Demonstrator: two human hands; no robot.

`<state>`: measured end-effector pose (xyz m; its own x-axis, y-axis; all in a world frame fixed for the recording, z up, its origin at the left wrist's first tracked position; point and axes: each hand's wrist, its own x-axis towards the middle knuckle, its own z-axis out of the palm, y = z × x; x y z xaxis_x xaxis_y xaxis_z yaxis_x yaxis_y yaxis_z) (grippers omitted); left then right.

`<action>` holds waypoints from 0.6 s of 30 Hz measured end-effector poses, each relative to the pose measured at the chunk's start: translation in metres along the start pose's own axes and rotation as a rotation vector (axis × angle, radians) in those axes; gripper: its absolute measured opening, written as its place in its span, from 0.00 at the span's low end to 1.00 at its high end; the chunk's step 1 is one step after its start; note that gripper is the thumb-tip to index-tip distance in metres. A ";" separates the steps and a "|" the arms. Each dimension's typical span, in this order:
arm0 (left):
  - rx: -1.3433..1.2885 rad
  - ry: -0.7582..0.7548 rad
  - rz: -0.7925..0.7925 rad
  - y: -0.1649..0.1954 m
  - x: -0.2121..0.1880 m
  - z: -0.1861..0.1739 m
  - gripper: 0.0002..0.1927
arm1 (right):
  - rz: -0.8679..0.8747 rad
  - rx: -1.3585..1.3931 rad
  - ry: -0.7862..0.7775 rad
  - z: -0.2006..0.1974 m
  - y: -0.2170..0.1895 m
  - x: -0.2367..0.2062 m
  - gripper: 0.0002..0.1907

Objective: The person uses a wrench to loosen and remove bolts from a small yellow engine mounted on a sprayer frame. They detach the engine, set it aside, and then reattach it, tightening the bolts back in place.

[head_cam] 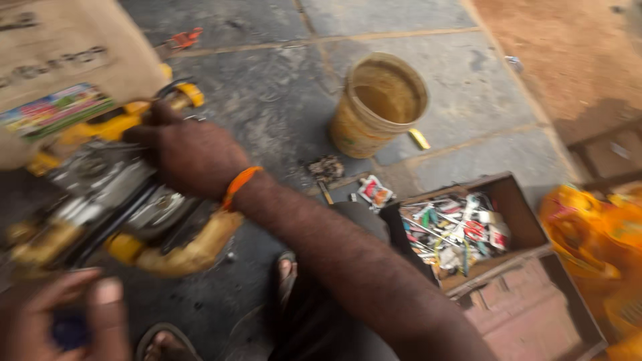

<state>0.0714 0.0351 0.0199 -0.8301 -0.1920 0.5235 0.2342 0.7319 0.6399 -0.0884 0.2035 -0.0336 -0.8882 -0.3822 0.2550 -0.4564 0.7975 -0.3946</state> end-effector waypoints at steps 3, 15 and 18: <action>-0.198 -0.180 -0.317 0.007 -0.084 0.017 0.07 | -0.092 -0.002 0.002 -0.015 0.002 -0.004 0.18; -0.221 0.158 -0.391 -0.071 -0.057 0.103 0.14 | -0.223 -0.102 0.124 -0.019 0.003 -0.012 0.14; -0.406 0.133 -0.442 -0.067 -0.048 0.115 0.13 | -0.228 -0.087 0.146 -0.016 0.004 -0.012 0.14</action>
<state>0.0376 0.0701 -0.1127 -0.8286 -0.5195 0.2085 0.0778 0.2620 0.9619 -0.0783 0.2191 -0.0243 -0.7433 -0.4898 0.4556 -0.6316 0.7382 -0.2369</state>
